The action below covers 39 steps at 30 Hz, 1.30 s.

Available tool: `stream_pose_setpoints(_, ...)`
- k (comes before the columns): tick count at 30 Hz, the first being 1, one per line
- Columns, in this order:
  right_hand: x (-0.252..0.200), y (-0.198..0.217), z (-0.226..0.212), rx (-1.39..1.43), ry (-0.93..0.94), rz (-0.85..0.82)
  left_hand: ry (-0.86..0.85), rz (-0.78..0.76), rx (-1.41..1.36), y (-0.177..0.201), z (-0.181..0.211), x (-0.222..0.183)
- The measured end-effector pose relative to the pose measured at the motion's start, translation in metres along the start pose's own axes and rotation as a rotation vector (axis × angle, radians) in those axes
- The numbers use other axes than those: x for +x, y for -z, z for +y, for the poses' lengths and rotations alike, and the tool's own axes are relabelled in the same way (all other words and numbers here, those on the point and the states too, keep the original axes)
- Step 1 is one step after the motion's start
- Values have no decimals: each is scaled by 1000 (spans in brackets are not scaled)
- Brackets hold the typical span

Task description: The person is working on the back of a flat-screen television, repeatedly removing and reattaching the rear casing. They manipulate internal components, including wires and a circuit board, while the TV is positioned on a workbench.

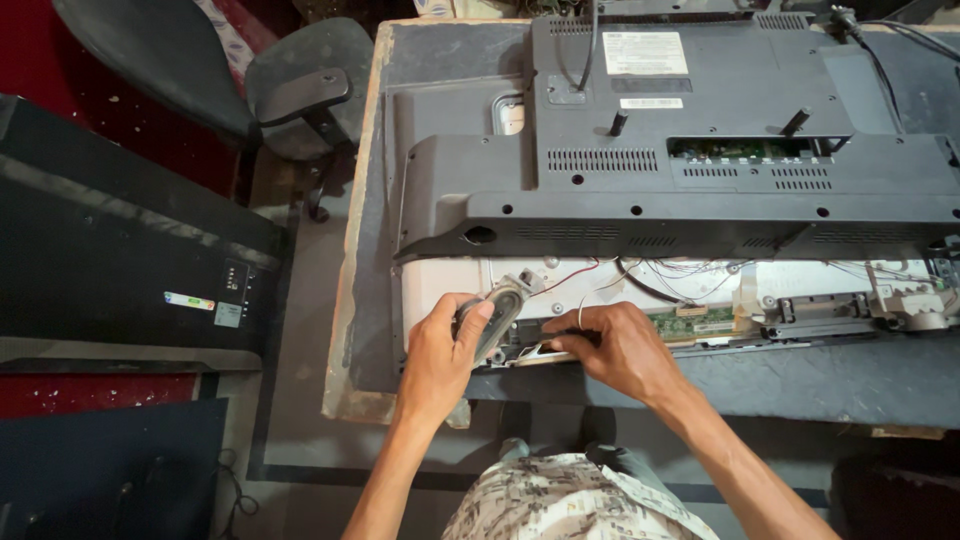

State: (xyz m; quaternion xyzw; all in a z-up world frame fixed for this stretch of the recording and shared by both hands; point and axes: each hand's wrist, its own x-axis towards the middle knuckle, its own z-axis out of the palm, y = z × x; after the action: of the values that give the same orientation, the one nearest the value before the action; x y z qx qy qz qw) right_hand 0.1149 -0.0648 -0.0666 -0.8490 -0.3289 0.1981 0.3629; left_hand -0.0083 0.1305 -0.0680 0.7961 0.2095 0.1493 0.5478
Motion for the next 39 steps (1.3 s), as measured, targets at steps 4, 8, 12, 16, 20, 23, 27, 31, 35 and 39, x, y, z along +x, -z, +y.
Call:
stream_pose_setpoints(4, -1, -4, 7, 19, 23, 20, 26, -13, 14, 2, 1, -4)
stream_pose_setpoints(8, -2, -9, 10, 120, -15, 9, 44, -11, 1, 0, 0, -6)
stream_pose_setpoints(12, -4, -5, 8, -20, 117, 60, -57, 40, 88, -2, -4, -9)
stream_pose_setpoints(16, -5, -5, 3, -90, 122, 96, -120, 73, 164, -5, -10, -13)
stream_pose_setpoints(20, -6, -7, 2, -70, 123, 119, -140, 94, 158, -7, -11, -14)
stream_pose_setpoints(23, -4, -6, 5, -15, 72, 100, -121, 91, 168, -7, -10, -14)
stream_pose_setpoints(27, -5, -8, 6, 39, 98, 142, -123, 91, 165, -6, -9, -13)
stream_pose_setpoints(31, -9, -10, 2, -34, 87, 179, -140, 92, 154, -7, -8, -15)
stream_pose_setpoints(35, -5, -7, 3, -77, 175, 190, -125, 81, 182, -9, -3, -17)
stream_pose_setpoints(39, -5, -8, 11, -2, 157, 199, -84, 57, 182, -10, 7, -20)
